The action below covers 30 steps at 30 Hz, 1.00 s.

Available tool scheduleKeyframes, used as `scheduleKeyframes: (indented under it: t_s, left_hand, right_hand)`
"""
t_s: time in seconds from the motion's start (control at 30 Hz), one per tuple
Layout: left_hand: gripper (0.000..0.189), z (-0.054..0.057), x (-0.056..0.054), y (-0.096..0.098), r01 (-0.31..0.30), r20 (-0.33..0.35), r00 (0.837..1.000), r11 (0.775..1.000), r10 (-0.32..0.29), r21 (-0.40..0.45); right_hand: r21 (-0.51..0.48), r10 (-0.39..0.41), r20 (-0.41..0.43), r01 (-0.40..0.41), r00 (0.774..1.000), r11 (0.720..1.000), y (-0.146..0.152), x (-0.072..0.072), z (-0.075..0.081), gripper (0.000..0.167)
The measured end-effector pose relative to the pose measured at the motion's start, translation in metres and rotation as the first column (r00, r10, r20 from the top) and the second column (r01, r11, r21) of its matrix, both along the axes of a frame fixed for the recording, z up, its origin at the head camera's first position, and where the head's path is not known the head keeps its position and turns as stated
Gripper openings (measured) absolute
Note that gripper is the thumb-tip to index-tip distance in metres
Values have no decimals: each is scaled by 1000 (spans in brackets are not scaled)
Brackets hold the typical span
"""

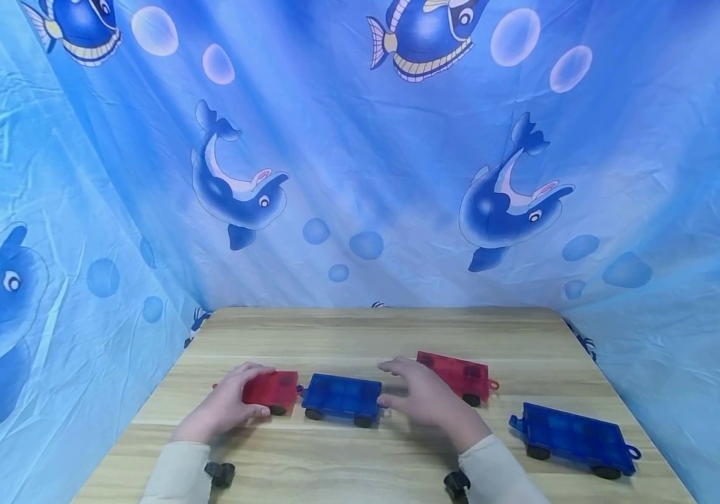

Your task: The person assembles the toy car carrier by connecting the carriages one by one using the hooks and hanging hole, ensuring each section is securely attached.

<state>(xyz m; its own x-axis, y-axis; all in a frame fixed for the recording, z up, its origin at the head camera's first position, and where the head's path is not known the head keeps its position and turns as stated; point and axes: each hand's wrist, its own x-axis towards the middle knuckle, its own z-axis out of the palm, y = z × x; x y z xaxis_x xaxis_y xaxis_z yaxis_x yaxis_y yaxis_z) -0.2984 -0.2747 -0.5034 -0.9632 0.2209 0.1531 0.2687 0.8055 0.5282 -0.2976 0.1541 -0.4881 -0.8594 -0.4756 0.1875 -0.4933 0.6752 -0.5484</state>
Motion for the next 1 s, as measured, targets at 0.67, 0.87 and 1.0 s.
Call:
scheduleKeyframes:
  t_s: [0.67, 0.87, 1.0]
  left_hand:
    - [80, -3, -2, -18, -9, 4, 1000, 999, 9, 45]
    - [79, -1, -1, -23, -49, 37, 998, 998, 47, 46]
    - [79, 0, 0, -27, -54, 36, 998, 998, 53, 40]
  right_hand:
    - [-68, -250, -200, 241, 947, 968, 83, 11, -9, 56]
    - [-36, -287, -183, 285, 940, 958, 100, 9, -13, 62]
    - [-14, -289, -175, 291, 941, 957, 105, 9, -14, 67]
